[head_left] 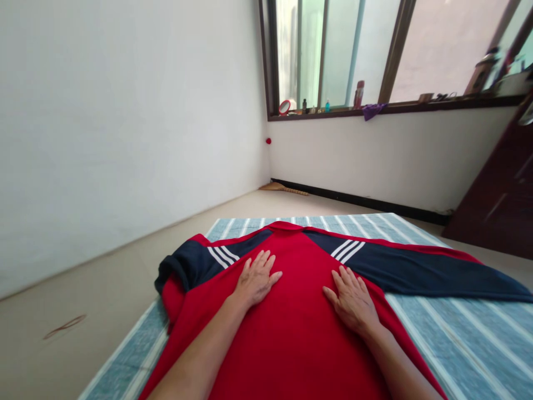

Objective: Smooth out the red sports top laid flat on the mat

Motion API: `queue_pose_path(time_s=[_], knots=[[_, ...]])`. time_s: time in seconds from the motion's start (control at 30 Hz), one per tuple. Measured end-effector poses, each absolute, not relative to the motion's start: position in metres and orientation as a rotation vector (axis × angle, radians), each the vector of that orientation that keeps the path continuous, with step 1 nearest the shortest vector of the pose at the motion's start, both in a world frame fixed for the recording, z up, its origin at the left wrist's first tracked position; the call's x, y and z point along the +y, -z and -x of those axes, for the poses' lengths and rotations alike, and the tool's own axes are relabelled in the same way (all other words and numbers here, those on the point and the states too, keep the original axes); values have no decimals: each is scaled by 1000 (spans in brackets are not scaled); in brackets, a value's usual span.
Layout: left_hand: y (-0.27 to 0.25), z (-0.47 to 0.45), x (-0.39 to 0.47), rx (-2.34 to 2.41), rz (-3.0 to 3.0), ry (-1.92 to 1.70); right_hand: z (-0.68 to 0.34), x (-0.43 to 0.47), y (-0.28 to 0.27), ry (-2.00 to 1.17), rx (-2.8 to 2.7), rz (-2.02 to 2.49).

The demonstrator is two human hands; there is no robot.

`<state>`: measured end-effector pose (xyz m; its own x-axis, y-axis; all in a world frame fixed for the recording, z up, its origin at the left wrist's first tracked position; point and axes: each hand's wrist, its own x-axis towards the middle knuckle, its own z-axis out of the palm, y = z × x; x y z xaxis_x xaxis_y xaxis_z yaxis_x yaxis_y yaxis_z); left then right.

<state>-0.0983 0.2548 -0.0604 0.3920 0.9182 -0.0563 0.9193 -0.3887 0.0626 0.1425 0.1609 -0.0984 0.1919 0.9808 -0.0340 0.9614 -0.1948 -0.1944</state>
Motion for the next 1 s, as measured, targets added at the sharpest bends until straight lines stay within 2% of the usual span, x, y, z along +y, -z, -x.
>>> queue_pose_path(time_s=[0.37, 0.7, 0.87, 1.0], knots=[[76, 104, 286, 1705, -2521, -94, -142, 160, 99, -191, -1910, 2346], [67, 143, 260, 1776, -2487, -78, -144, 159, 106, -132, -1913, 2332], [50, 152, 251, 1807, -2553, -162, -145, 158, 108, -128, -1912, 2320], [26, 179, 245, 2124, -2552, -144, -144, 158, 109, -96, -1915, 2333]])
